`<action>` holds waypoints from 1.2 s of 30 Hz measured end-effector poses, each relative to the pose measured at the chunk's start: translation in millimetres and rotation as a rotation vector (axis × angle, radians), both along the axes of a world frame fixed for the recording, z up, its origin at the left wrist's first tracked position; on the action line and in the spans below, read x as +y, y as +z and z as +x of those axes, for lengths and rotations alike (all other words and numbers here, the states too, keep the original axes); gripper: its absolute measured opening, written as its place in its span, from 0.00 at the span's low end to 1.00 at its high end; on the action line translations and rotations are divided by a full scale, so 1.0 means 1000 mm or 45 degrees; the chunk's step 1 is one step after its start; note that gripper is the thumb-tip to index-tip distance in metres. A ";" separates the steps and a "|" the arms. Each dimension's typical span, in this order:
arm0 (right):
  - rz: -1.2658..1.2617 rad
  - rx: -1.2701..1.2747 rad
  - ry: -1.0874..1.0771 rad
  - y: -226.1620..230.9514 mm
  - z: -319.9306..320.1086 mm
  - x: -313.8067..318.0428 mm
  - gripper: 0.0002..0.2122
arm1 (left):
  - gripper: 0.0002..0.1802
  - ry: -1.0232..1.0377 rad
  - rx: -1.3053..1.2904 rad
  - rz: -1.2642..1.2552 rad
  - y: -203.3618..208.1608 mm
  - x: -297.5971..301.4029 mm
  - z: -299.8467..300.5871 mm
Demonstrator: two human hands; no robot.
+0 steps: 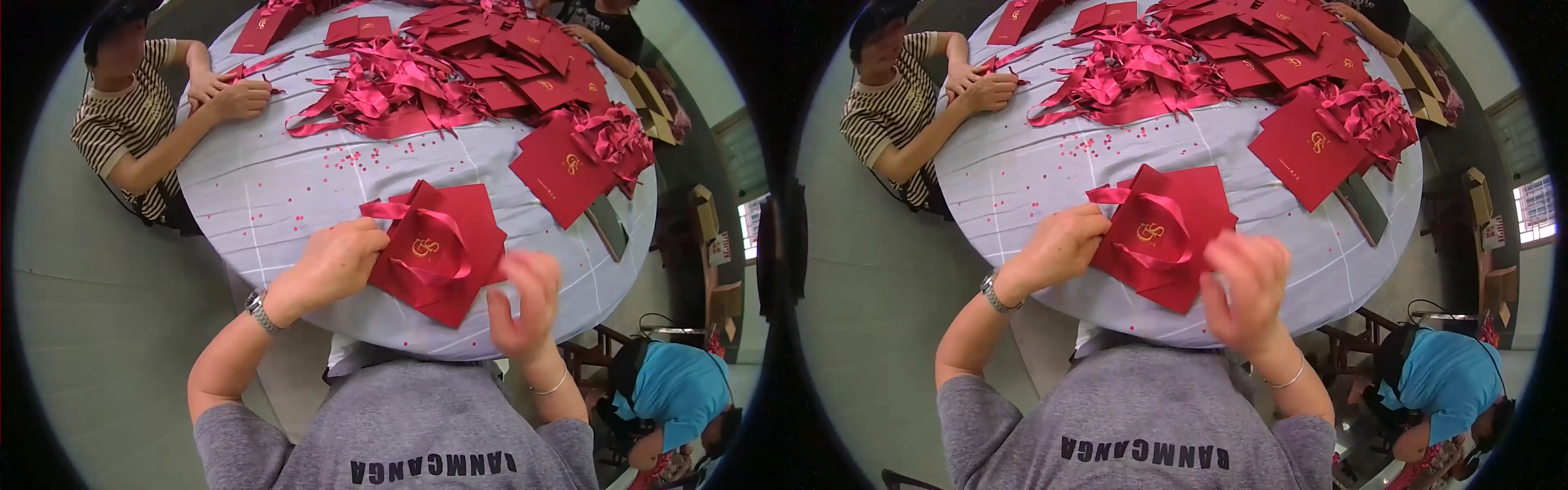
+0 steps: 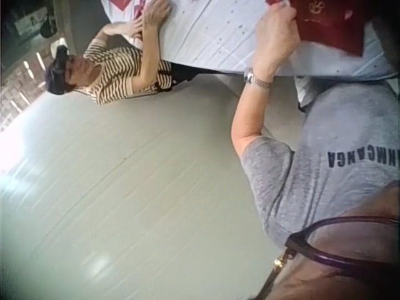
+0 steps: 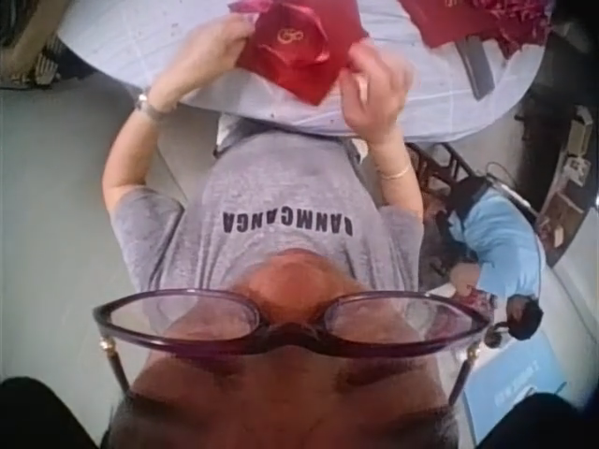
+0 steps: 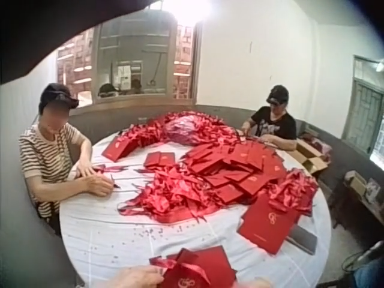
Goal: The person attaches ribbon handles to paper gift bags by threading ribbon strips into the bags by hand, folds the bags, and stacks the assembled bags on the table.
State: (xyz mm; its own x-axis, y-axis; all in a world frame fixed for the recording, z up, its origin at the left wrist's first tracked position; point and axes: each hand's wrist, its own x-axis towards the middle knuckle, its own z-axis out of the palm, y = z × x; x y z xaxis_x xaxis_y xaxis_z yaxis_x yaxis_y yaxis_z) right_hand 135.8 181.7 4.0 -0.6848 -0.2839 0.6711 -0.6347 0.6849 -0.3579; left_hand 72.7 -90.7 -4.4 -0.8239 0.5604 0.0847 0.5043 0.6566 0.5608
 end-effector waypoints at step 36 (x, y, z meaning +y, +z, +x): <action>0.582 -0.662 0.008 -0.016 -0.011 -0.007 0.40 | 0.04 0.440 0.307 -0.136 -0.009 -0.026 -0.048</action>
State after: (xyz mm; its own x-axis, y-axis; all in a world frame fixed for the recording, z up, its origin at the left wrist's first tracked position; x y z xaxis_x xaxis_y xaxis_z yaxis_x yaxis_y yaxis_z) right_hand 125.2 175.0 -11.7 -0.8828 -0.4647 0.0686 -0.4631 0.8364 -0.2932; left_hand 24.9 -116.5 -13.8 -0.9283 0.2713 0.2545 0.3531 0.8577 0.3738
